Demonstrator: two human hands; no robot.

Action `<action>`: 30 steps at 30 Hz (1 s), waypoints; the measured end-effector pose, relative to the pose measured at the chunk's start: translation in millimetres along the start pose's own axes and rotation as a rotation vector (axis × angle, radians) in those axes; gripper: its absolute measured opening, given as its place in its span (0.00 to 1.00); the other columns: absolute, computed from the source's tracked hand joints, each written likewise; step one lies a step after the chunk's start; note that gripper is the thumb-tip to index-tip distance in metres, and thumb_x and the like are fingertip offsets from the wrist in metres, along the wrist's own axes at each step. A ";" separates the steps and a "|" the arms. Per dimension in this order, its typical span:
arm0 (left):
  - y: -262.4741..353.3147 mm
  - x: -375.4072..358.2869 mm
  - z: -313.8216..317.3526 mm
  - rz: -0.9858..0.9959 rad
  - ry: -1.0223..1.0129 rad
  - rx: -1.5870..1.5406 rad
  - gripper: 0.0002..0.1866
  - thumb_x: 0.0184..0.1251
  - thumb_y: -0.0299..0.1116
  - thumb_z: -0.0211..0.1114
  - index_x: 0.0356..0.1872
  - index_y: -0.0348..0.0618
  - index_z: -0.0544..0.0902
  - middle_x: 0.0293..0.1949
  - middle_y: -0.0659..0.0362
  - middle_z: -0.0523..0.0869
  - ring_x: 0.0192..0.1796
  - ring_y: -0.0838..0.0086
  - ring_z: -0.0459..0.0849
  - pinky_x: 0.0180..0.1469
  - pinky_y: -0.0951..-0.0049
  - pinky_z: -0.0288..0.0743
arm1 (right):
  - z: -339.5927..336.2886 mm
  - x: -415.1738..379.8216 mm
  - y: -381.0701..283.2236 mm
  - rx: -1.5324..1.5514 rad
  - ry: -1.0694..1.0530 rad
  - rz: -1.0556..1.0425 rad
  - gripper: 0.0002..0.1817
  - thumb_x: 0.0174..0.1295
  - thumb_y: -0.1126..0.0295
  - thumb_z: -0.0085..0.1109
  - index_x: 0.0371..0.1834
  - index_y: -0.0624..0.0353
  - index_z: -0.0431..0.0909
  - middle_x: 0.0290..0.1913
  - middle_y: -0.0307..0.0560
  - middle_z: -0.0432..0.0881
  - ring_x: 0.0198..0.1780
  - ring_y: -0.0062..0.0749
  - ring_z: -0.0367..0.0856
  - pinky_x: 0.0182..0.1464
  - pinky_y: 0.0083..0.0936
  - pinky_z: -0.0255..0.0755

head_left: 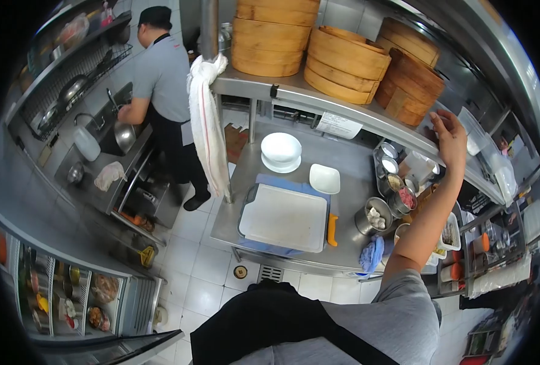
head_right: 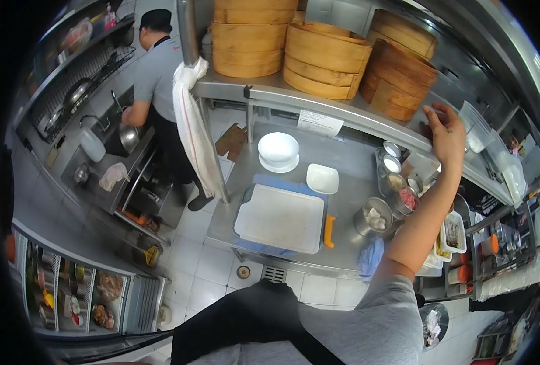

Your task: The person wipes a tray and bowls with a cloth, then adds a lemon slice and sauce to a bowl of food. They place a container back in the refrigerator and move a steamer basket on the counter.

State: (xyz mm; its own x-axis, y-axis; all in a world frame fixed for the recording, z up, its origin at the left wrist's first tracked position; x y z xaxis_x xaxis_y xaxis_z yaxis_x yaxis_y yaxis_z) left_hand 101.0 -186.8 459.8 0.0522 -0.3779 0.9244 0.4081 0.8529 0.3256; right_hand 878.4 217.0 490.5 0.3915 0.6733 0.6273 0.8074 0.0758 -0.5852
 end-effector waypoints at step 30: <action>25.0 -198.9 -0.5 -0.051 -0.728 -0.651 0.11 0.63 0.20 0.59 0.46 0.37 0.81 0.44 0.52 0.84 0.48 0.66 0.81 0.53 0.68 0.73 | 90.4 -170.5 24.9 0.696 -0.034 -0.740 0.12 0.62 0.73 0.49 0.44 0.65 0.79 0.39 0.58 0.82 0.39 0.42 0.80 0.46 0.32 0.76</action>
State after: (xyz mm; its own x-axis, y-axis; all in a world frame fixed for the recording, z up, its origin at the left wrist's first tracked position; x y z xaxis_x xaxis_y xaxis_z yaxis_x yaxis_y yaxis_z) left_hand 101.3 -90.5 284.0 -0.4654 0.0925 0.8803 0.8292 0.3933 0.3971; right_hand 791.8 170.6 322.5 -0.1241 0.3034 0.9448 0.4014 0.8861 -0.2318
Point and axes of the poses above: each hand's wrist, its own x-axis towards the middle knuckle, its own z-axis out of the palm, y = z × x, the point moved 4 cm from there along x, towards the middle knuckle
